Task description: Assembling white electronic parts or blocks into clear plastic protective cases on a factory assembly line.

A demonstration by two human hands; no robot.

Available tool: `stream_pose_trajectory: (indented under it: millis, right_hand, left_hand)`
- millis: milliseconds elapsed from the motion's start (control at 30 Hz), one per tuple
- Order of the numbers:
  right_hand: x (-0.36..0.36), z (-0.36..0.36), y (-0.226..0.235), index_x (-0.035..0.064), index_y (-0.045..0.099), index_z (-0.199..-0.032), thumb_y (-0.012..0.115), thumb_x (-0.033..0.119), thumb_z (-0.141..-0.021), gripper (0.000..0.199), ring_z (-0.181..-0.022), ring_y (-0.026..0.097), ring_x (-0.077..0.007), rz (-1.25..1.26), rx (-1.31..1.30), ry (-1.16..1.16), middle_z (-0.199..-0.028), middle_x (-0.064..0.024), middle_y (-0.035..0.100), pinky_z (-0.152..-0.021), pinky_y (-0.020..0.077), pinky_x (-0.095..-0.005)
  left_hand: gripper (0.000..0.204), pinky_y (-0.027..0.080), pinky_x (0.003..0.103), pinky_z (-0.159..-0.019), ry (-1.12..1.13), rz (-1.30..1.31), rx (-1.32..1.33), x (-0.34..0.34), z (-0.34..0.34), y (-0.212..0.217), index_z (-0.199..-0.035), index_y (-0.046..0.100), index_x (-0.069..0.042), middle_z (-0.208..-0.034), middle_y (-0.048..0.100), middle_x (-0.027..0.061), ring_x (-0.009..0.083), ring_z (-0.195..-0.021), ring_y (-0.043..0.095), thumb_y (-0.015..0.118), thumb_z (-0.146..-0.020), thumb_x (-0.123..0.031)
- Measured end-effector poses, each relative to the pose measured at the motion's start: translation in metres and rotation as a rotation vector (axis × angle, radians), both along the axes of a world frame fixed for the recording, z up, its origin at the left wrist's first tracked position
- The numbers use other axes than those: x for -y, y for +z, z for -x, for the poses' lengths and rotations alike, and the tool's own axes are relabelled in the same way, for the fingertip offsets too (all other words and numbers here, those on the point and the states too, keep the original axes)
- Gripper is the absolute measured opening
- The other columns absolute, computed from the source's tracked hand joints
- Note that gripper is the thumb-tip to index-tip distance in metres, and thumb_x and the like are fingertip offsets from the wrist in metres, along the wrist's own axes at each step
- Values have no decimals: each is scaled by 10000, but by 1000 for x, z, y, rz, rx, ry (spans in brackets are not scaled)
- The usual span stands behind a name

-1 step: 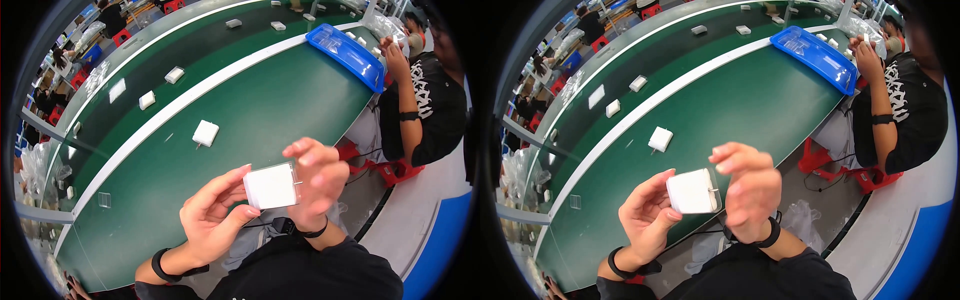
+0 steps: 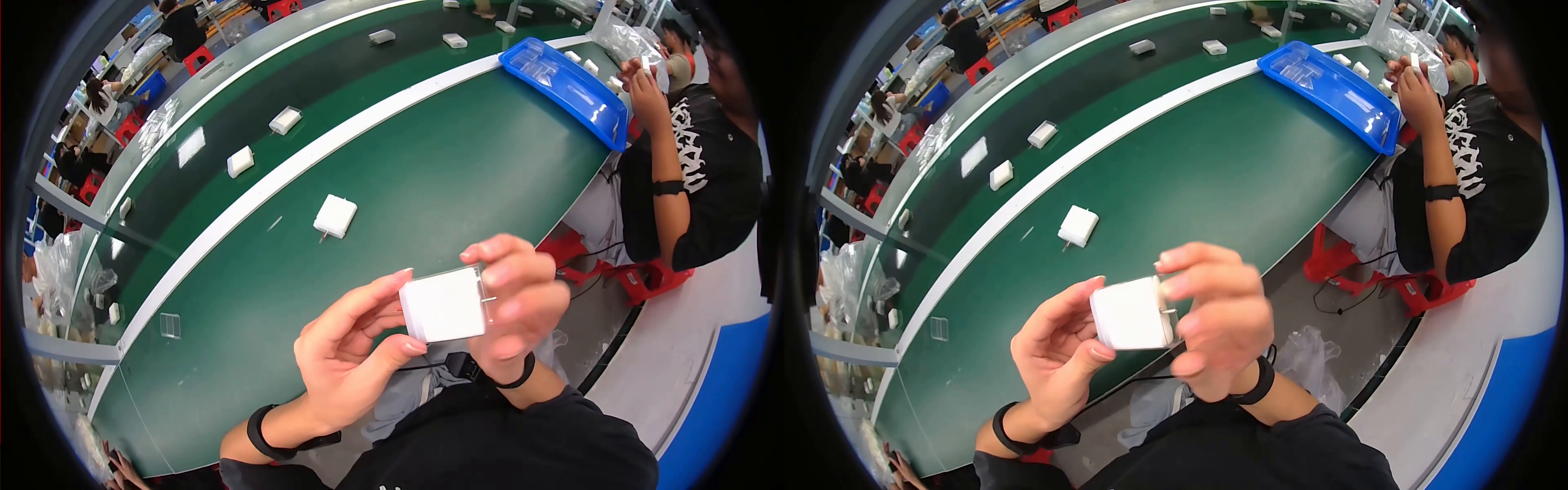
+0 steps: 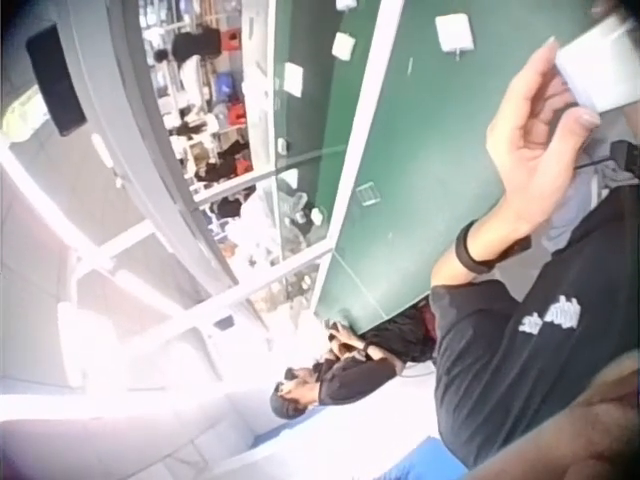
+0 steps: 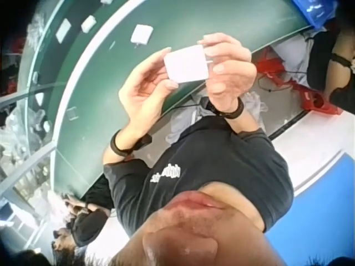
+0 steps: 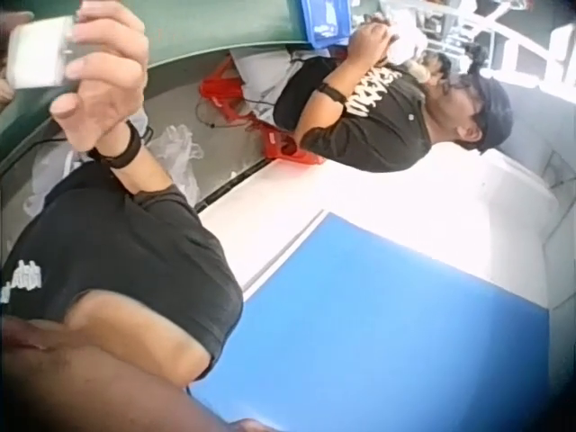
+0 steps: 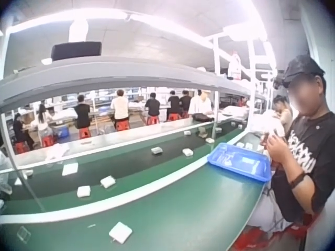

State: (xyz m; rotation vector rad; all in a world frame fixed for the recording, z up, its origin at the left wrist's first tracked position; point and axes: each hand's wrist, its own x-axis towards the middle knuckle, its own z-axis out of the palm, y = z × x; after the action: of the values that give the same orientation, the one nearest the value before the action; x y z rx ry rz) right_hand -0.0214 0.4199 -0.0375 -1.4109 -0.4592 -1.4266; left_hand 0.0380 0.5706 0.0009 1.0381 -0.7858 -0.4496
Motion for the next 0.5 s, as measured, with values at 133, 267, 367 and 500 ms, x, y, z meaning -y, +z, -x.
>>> stream_pose_trajectory:
  millis: [133,267,367,500]
  right_hand:
    - [-5,0,1,60,533,-907,653,302,-842,278,-977,560,-353,48,-20,-43,-1001,-142,540,-759,541,-408]
    - [-18,2,-4,92,489,-1022,648,314,-840,328,-1016,555,-366,48,-61,-121,-1057,-118,487,-799,555,-394]
    - [-36,0,-3,97,469,-1049,618,355,-854,356,-1013,551,-362,-58,-99,-207,-1045,-95,471,-812,556,-390]
    - [-40,-11,-12,68,480,-1057,588,339,-879,342,-1038,544,-341,-85,-140,-207,-1083,-106,476,-901,499,-452]
  left_hand:
    - [503,518,353,-881,-53,36,-26,-6,-1,-6,-1223,462,119,-1206,520,215,253,-1050,584,644,-754,132]
    - [543,504,377,-907,-146,30,-7,-6,-5,-8,-1210,480,106,-1223,507,216,261,-1066,562,686,-708,132]
    - [517,514,344,-895,-107,68,-28,-11,-2,-8,-1217,485,100,-1212,515,204,247,-1040,578,668,-734,125]
    - [450,514,303,-878,-124,28,-260,-14,-10,-8,-1227,481,85,-1150,557,166,199,-1018,589,627,-801,74]
